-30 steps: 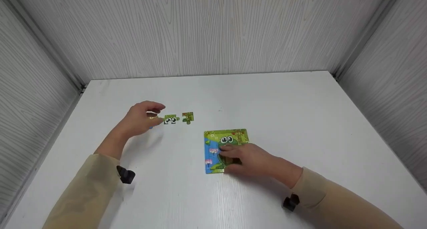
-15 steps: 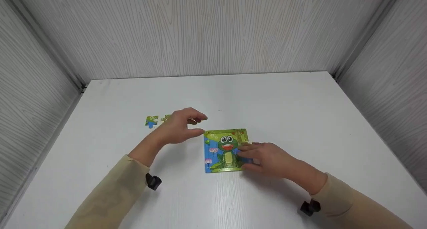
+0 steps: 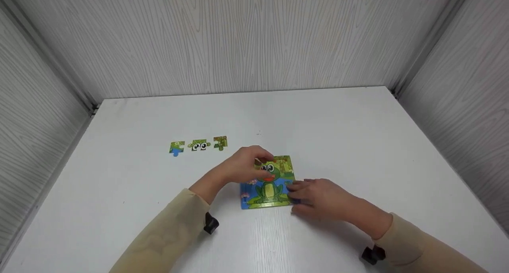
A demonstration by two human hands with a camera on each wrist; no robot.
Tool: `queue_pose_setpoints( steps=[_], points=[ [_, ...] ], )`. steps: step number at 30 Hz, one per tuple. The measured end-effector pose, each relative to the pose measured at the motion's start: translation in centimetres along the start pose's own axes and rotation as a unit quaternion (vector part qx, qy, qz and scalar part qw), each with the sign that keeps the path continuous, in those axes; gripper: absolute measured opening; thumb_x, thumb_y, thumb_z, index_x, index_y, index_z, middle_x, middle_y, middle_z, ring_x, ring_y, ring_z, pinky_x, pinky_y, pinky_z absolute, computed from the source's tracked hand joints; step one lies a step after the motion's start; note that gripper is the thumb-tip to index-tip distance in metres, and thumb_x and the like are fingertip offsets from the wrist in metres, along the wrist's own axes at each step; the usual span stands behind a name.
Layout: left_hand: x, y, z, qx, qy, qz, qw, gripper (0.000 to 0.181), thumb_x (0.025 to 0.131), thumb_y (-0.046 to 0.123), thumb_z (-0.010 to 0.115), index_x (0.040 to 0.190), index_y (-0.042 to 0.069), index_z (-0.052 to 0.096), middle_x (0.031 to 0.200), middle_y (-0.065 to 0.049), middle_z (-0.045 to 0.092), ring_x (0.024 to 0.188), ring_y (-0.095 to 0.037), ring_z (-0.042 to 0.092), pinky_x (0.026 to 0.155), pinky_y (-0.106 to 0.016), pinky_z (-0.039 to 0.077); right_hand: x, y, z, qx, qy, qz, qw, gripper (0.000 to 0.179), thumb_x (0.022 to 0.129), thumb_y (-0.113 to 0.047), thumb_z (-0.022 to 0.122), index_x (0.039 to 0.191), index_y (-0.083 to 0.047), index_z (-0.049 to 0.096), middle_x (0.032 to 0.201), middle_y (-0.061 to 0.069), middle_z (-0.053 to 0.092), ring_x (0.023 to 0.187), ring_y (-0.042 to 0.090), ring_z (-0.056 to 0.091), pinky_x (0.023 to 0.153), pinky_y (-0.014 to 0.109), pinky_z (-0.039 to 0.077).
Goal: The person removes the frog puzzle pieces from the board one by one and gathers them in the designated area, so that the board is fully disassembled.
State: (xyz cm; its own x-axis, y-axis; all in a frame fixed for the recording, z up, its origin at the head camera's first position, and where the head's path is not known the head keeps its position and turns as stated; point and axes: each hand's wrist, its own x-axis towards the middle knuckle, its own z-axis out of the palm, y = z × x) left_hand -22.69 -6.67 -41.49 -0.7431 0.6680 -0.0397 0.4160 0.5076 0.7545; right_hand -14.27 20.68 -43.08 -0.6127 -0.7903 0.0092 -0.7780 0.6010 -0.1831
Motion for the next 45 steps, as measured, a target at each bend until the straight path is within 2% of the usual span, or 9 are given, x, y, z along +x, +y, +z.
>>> queue_pose_setpoints(
  steps=[5,11,19,31,40,45],
  points=[
    [1.0,-0.5,1.2,0.005,-0.013,-0.003,0.9999,0.047,0.094,0.021,0.081,0.137,0.006,0.069,0.126,-0.008,0.068,0.117,-0.024,0.064,0.103,-0.042,0.052,-0.2,0.1,0.1,0.004,0.009,-0.018,0.9998,0.045,0.102,-0.035,0.072,0.134,-0.003,0.073,0.139,0.016,0.068,0.127,0.033,0.067,0.100,0.049,0.056],
    [1.8,-1.1,2.1,0.001,-0.021,0.001,0.9998,0.051,0.092,0.023,0.084,0.138,0.007,0.069,0.125,-0.005,0.067,0.114,-0.020,0.063,0.102,-0.039,0.052,-0.5,0.1,0.4,0.017,0.009,-0.014,0.9997,0.046,0.102,-0.034,0.072,0.134,-0.001,0.072,0.140,0.018,0.066,0.128,0.034,0.065,0.096,0.049,0.058],
    [2.0,-1.7,2.0,0.017,-0.037,0.007,0.9991,0.046,0.089,0.022,0.087,0.132,0.012,0.074,0.126,-0.001,0.062,0.111,-0.017,0.060,0.101,-0.037,0.051,-0.2,-0.2,0.3,0.014,0.005,-0.009,0.9999,0.048,0.102,-0.036,0.073,0.134,-0.001,0.072,0.140,0.017,0.066,0.128,0.034,0.065,0.089,0.049,0.060],
    [2.0,-1.9,2.0,0.027,-0.043,0.000,0.9987,0.038,0.091,0.023,0.086,0.126,0.014,0.077,0.128,0.002,0.062,0.115,-0.017,0.059,0.105,-0.036,0.048,-0.1,-0.3,0.3,0.022,-0.021,0.016,0.9994,0.050,0.104,-0.039,0.069,0.139,-0.002,0.069,0.144,0.015,0.063,0.132,0.034,0.063,0.094,0.051,0.058],
    [1.9,-1.6,2.1,0.008,-0.047,0.008,0.9988,0.031,0.093,0.017,0.083,0.122,0.011,0.078,0.128,0.000,0.061,0.116,-0.019,0.060,0.106,-0.037,0.048,-0.4,-0.4,0.3,0.019,-0.004,0.005,0.9998,0.047,0.104,-0.034,0.070,0.137,-0.001,0.070,0.143,0.017,0.064,0.131,0.033,0.063,0.095,0.050,0.058],
    [2.0,-1.6,2.2,0.013,-0.046,-0.001,0.9988,0.031,0.094,0.019,0.082,0.124,0.012,0.077,0.130,0.001,0.060,0.118,-0.018,0.059,0.108,-0.036,0.047,-0.4,-0.4,0.3,0.021,-0.004,0.010,0.9997,0.047,0.104,-0.035,0.070,0.137,-0.002,0.071,0.143,0.016,0.065,0.131,0.033,0.063,0.093,0.051,0.058]
  ],
)
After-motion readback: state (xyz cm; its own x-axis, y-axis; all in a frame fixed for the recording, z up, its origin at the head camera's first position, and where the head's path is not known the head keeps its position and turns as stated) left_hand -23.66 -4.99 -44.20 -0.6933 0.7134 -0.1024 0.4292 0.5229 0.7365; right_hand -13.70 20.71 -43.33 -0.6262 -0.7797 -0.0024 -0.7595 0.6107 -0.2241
